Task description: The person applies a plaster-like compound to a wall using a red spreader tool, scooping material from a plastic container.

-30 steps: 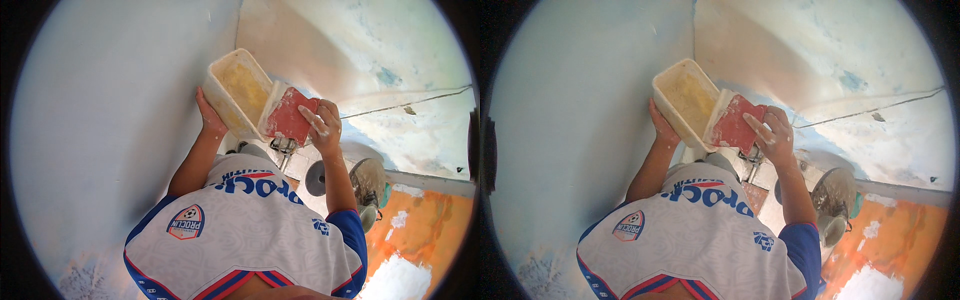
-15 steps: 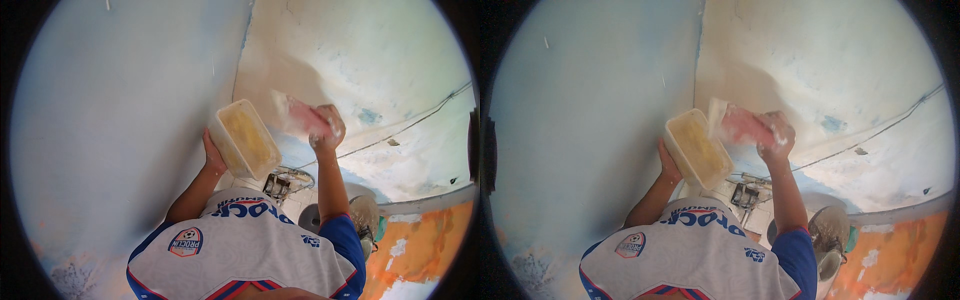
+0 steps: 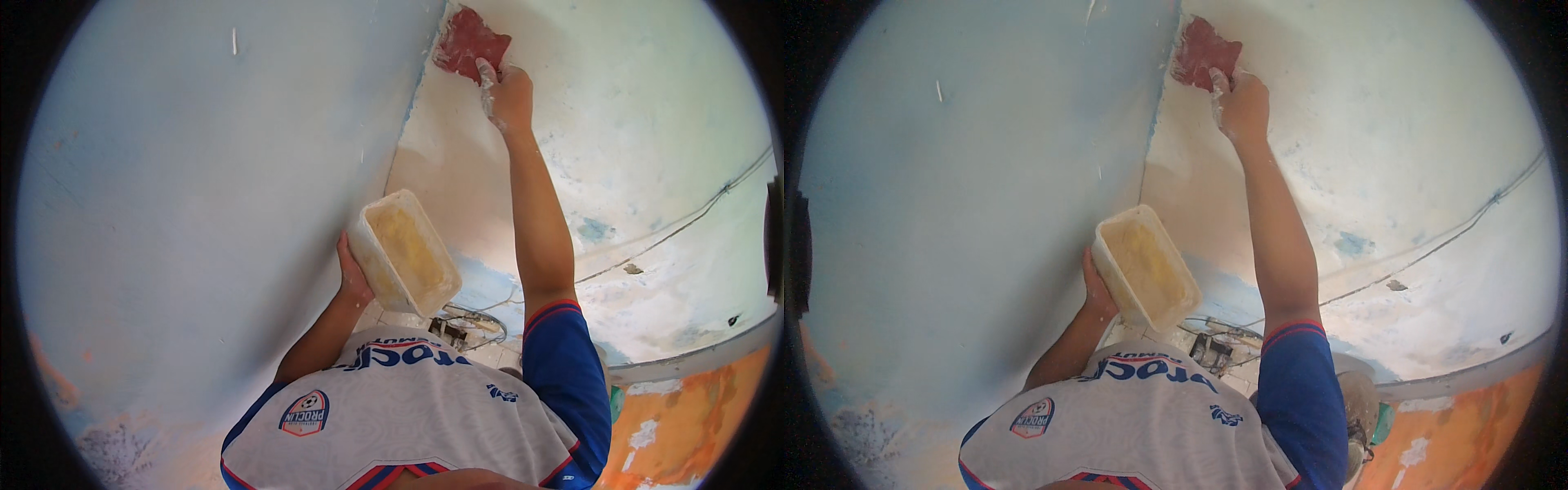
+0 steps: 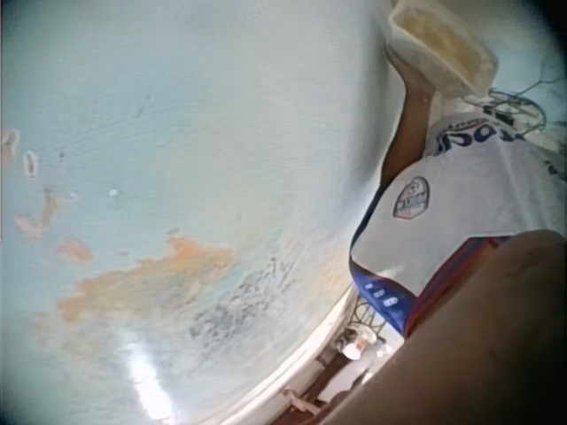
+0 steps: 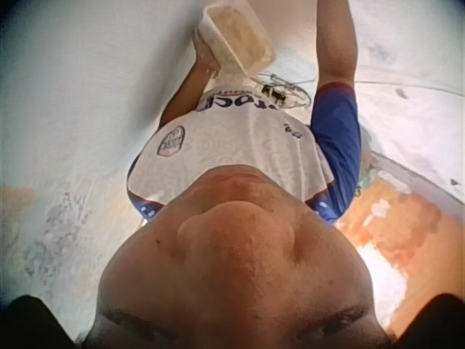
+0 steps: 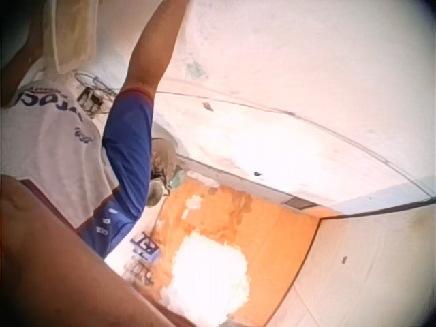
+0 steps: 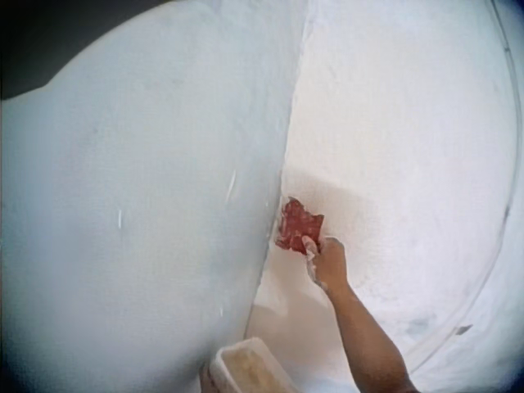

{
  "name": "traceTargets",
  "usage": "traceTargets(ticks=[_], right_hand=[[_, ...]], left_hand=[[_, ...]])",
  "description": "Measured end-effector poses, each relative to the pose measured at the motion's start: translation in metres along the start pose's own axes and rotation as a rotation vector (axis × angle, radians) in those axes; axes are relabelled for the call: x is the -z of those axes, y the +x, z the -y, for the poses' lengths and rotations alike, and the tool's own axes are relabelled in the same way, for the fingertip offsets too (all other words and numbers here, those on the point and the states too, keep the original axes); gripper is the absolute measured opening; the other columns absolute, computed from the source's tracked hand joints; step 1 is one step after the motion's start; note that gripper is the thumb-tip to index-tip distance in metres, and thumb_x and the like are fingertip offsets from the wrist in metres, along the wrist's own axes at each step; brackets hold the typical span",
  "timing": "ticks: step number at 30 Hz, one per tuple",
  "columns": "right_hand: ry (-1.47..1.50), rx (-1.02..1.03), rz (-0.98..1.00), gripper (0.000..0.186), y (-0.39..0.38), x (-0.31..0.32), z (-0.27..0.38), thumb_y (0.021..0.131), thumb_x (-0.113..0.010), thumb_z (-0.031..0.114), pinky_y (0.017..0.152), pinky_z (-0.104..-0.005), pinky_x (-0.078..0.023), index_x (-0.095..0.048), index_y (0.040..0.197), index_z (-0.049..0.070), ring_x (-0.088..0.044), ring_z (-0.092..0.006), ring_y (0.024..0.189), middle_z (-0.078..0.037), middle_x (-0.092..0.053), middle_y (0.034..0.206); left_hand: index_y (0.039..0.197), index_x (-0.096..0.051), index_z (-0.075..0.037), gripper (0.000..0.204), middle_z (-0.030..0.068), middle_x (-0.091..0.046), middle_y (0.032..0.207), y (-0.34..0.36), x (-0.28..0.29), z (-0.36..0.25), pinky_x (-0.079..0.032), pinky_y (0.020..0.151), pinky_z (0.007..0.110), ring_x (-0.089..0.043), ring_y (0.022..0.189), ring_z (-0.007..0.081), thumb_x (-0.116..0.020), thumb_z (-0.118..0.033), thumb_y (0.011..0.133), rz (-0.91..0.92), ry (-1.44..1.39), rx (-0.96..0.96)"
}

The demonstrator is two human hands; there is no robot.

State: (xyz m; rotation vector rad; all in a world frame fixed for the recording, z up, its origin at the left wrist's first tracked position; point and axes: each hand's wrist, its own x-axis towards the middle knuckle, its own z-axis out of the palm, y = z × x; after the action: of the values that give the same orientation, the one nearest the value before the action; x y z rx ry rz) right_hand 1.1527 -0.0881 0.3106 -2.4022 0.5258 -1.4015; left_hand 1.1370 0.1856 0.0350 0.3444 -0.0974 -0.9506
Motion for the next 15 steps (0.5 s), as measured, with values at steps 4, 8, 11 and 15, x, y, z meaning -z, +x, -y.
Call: traceTargets(ticks=[4,8,11,15], right_hand=[[0.007,-0.029,-0.182,0.033,-0.008,0.009,-0.008,0.095,-0.069,0.031,0.07,-0.0464,-0.05,-0.074,0.098,-0.002,-0.067,-0.0417,0.074,-0.025,-0.068,0.078],[0.473,-0.162,-0.313,0.031,-0.027,0.022,0.008,0.097,-0.067,0.028,0.069,-0.0437,-0.05,-0.074,0.102,-0.002,-0.066,-0.0367,0.069,-0.025,-0.07,0.079],[-0.005,0.022,-0.034,0.035,-0.019,0.005,0.001,0.099,-0.063,0.032,0.072,-0.0503,-0.05,-0.072,0.097,-0.002,-0.065,-0.0462,0.075,-0.026,-0.068,0.079],[-0.247,0.007,-0.197,0.032,-0.002,0.02,-0.001,0.1,-0.068,0.029,0.066,-0.0377,-0.05,-0.072,0.102,-0.003,-0.062,-0.0238,0.063,-0.015,-0.07,0.075]], left_hand=[[0.153,-0.045,-0.012,0.084,0.0122,-0.053,0.15,-0.007,0.002,-0.003,-0.043,0.114,0.05,-0.052,0.137,0.0326,-0.022,-0.072,0.099,-0.098,-0.008,-0.008],[0.152,-0.047,-0.012,0.083,0.012,-0.054,0.149,-0.011,0.023,-0.001,-0.044,0.114,0.05,-0.053,0.136,0.0323,-0.023,-0.071,0.1,-0.049,0.001,0.006],[0.151,-0.047,-0.011,0.082,0.012,-0.054,0.149,-0.008,0.027,-0.001,-0.044,0.113,0.05,-0.053,0.136,0.0325,-0.024,-0.07,0.1,-0.105,0.031,0.028],[0.151,-0.047,-0.011,0.082,0.0122,-0.054,0.148,-0.013,0.028,-0.002,-0.045,0.112,0.051,-0.052,0.136,0.0327,-0.024,-0.07,0.1,-0.036,0.018,0.014]])
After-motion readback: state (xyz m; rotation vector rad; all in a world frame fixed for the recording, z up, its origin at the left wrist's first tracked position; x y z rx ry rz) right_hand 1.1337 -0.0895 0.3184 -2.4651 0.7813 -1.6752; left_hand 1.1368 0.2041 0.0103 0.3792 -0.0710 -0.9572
